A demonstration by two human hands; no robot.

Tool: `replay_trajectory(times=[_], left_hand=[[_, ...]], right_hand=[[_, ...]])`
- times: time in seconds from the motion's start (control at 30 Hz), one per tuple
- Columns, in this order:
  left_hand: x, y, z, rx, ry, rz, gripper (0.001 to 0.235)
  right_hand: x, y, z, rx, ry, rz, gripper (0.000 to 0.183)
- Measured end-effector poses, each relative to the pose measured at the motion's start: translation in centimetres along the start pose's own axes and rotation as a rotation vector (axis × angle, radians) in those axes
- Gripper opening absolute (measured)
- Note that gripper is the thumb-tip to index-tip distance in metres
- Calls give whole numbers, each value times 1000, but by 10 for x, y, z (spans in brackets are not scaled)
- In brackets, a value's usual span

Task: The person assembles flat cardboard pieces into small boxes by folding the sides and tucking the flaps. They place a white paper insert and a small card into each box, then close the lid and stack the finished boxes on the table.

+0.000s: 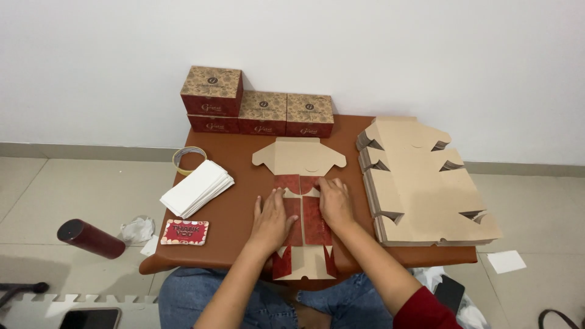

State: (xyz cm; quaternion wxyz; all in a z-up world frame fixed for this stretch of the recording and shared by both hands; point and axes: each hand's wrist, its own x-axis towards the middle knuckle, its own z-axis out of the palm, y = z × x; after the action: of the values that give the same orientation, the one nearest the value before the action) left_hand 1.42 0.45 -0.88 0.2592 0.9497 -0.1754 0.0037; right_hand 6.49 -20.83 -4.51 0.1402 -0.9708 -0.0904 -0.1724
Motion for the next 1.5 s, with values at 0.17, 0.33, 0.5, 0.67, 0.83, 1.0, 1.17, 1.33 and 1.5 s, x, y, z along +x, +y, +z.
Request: replay_trajectory(times=[0.17, 0.33, 0.5, 0.67, 0.83, 1.0, 1.17, 1.33, 1.5], left_hand=[[40, -11, 5, 71, -131, 32, 70], [67, -21, 17, 75, -163, 84, 67], [51, -13, -12, -42, -110, 133, 46], [62, -25, 5, 43, 0, 105, 36], [65, -29, 19, 112, 65, 44, 32], [71, -39, 38, 208, 268, -171, 53], [59, -18, 9, 78, 163, -192, 64], [58, -14, 5, 80, 110, -118, 60], [64, -10, -5, 180, -48, -152, 60]], right_hand=[[17, 6, 9, 34, 36, 104, 14], [21, -5, 3, -81, 32, 297, 47], [19, -23, -16, 61, 96, -2, 51], [35, -19, -22, 51, -121, -70, 50], [70, 1, -2, 121, -166, 0, 45], [94, 11, 15, 108, -73, 11, 40], [91, 9, 17, 130, -26, 25, 39], [90, 9, 15, 145, -29, 26, 39], [89, 5, 11, 151, -48, 42, 39]])
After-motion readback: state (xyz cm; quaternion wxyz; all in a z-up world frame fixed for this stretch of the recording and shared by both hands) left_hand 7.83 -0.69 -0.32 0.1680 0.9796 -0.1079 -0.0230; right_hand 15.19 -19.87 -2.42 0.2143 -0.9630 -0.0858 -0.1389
